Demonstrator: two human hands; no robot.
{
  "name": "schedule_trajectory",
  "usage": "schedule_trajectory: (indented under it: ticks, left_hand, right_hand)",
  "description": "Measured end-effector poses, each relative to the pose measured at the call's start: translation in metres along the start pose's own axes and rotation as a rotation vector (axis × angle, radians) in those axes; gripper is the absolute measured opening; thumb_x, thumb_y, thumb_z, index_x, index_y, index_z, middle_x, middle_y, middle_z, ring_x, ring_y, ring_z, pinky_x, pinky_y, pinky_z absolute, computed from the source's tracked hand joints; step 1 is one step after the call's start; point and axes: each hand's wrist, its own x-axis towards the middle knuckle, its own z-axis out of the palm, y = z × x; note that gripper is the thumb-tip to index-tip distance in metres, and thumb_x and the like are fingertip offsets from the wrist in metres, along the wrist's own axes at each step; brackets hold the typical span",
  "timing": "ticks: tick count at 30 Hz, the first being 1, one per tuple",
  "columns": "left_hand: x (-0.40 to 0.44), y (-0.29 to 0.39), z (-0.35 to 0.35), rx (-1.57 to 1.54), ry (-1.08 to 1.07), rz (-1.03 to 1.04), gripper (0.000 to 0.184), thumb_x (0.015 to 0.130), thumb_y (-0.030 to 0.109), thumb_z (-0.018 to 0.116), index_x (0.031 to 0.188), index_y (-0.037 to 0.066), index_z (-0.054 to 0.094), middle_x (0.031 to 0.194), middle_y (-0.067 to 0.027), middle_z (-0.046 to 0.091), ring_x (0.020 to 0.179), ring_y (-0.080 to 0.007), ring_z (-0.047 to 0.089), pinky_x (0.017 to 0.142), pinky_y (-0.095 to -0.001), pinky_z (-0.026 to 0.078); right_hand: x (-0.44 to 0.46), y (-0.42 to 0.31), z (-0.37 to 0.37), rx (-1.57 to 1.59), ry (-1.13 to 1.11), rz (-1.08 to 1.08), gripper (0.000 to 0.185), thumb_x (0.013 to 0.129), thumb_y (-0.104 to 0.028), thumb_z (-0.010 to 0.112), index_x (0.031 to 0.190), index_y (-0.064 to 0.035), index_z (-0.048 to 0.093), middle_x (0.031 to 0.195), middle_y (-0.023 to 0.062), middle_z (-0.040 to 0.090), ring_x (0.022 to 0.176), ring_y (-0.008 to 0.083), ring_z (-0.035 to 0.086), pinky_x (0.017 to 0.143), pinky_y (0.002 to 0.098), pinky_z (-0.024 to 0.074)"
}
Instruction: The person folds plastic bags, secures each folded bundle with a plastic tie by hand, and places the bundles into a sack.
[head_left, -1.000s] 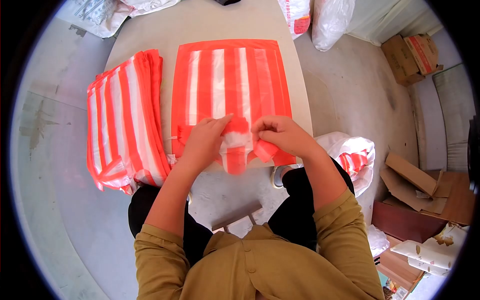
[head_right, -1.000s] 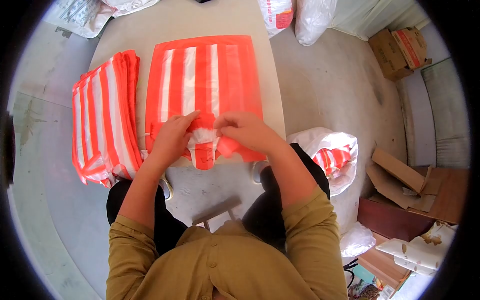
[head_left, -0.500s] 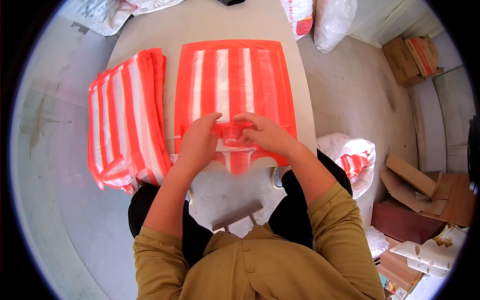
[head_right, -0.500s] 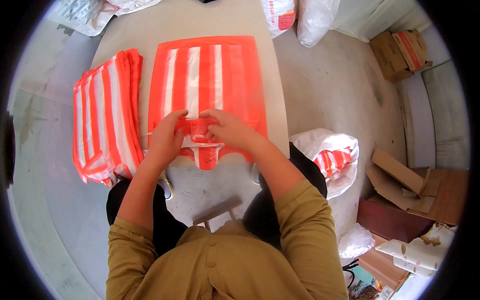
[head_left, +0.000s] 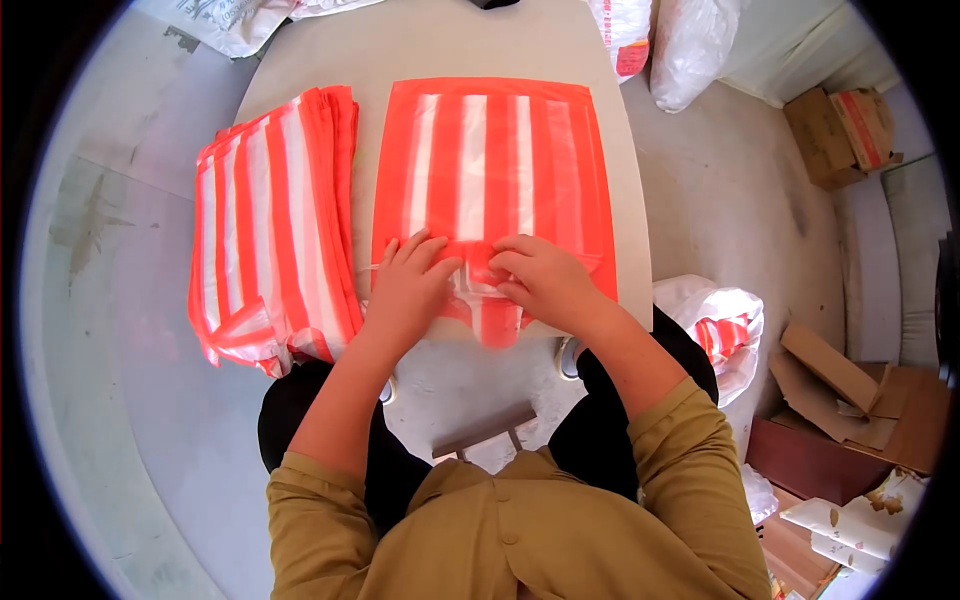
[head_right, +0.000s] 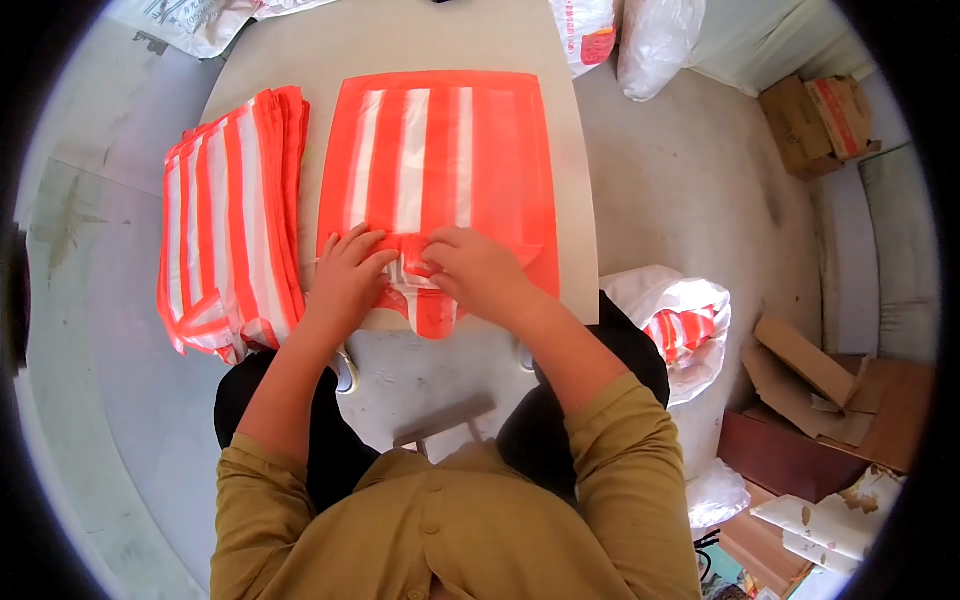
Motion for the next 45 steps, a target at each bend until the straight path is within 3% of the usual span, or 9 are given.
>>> schedule_trajectory:
  ticks: [10, 16, 24, 27, 31, 34, 40, 43, 45]
  left_hand:
    - [0.004, 0.01, -0.006, -0.031, -0.05, -0.002, 0.041, 0.081, 0.005, 0.075, 0.121, 0.011, 0.067, 0.143, -0.01, 0.058, 0.143, -0.035, 0.045, 0.117, -0.0592, 0.032]
    - [0.002, 0.01, 0.001, -0.033, -0.057, 0.028, 0.043, 0.081, 0.006, 0.076, 0.122, 0.011, 0.066, 0.145, -0.0095, 0.057, 0.145, -0.0346, 0.043, 0.117, -0.0601, 0.031]
    - [0.006, 0.012, -0.001, -0.066, -0.069, 0.022, 0.043, 0.082, 0.003, 0.074, 0.123, 0.011, 0.064, 0.146, -0.0092, 0.055, 0.145, -0.0342, 0.043, 0.117, -0.0596, 0.032]
    - [0.007, 0.017, -0.005, -0.171, 0.008, -0.02, 0.033, 0.086, 0.005, 0.068, 0.119, 0.011, 0.065, 0.143, -0.0108, 0.058, 0.143, -0.0358, 0.045, 0.116, -0.0604, 0.034]
    - [0.007, 0.02, -0.006, -0.076, -0.075, 0.124, 0.036, 0.081, 0.001, 0.071, 0.116, 0.011, 0.067, 0.145, -0.0066, 0.057, 0.144, -0.0345, 0.044, 0.116, -0.0602, 0.034]
    - [0.005, 0.018, -0.003, -0.064, -0.078, 0.148, 0.035, 0.081, 0.0, 0.07, 0.114, 0.01, 0.068, 0.145, -0.006, 0.057, 0.144, -0.0347, 0.044, 0.116, -0.0604, 0.035]
    - [0.003, 0.017, -0.001, -0.122, -0.08, 0.126, 0.034, 0.08, -0.003, 0.068, 0.112, 0.009, 0.068, 0.145, -0.0076, 0.057, 0.143, -0.0356, 0.045, 0.116, -0.0599, 0.035]
    - [0.004, 0.017, -0.005, -0.166, -0.087, 0.115, 0.034, 0.08, -0.003, 0.067, 0.112, 0.007, 0.068, 0.145, -0.0085, 0.057, 0.143, -0.0362, 0.045, 0.116, -0.0598, 0.035]
    - [0.006, 0.016, -0.008, -0.204, -0.098, 0.109, 0.033, 0.08, -0.004, 0.066, 0.111, 0.006, 0.067, 0.145, -0.0089, 0.057, 0.143, -0.0367, 0.045, 0.115, -0.0599, 0.035]
  right_hand:
    - [-0.004, -0.004, 0.005, -0.149, 0.005, -0.087, 0.026, 0.085, -0.015, 0.076, 0.111, -0.0137, 0.07, 0.127, 0.0053, 0.064, 0.112, 0.0272, 0.062, 0.089, 0.0395, 0.0558]
    - [-0.002, -0.001, 0.006, -0.176, 0.025, -0.081, 0.036, 0.083, -0.013, 0.077, 0.117, -0.0094, 0.066, 0.13, 0.01, 0.062, 0.12, 0.0306, 0.058, 0.097, 0.0404, 0.0528]
    - [0.001, 0.003, 0.004, -0.118, 0.006, -0.124, 0.031, 0.082, -0.012, 0.077, 0.111, -0.0079, 0.068, 0.134, 0.0103, 0.06, 0.121, 0.0317, 0.058, 0.097, 0.0416, 0.0534]
    - [-0.001, 0.0, 0.002, -0.14, -0.005, -0.157, 0.029, 0.082, -0.012, 0.077, 0.109, -0.0086, 0.069, 0.133, 0.0098, 0.059, 0.122, 0.0319, 0.057, 0.095, 0.042, 0.054]
    - [-0.004, 0.002, -0.003, -0.131, -0.013, -0.238, 0.028, 0.079, -0.012, 0.078, 0.105, -0.0091, 0.068, 0.134, 0.009, 0.057, 0.122, 0.0299, 0.056, 0.092, 0.0413, 0.0545]
    - [-0.016, 0.001, -0.009, -0.143, -0.145, -0.34, 0.027, 0.075, -0.009, 0.077, 0.1, -0.0084, 0.066, 0.126, 0.008, 0.06, 0.116, 0.0285, 0.059, 0.088, 0.0404, 0.0546]
    - [-0.032, 0.001, 0.022, -0.322, 0.026, -0.524, 0.018, 0.074, -0.012, 0.077, 0.088, -0.009, 0.066, 0.11, 0.0065, 0.065, 0.104, 0.026, 0.062, 0.082, 0.0375, 0.0536]
    - [-0.036, 0.002, 0.016, -0.159, -0.097, -0.279, 0.018, 0.075, -0.006, 0.076, 0.088, -0.0056, 0.064, 0.106, 0.0079, 0.066, 0.099, 0.0275, 0.064, 0.081, 0.0372, 0.0541]
    - [-0.028, -0.001, 0.008, -0.016, 0.079, -0.203, 0.014, 0.08, -0.006, 0.074, 0.089, -0.0043, 0.064, 0.102, 0.0083, 0.066, 0.095, 0.0278, 0.065, 0.078, 0.0374, 0.0538]
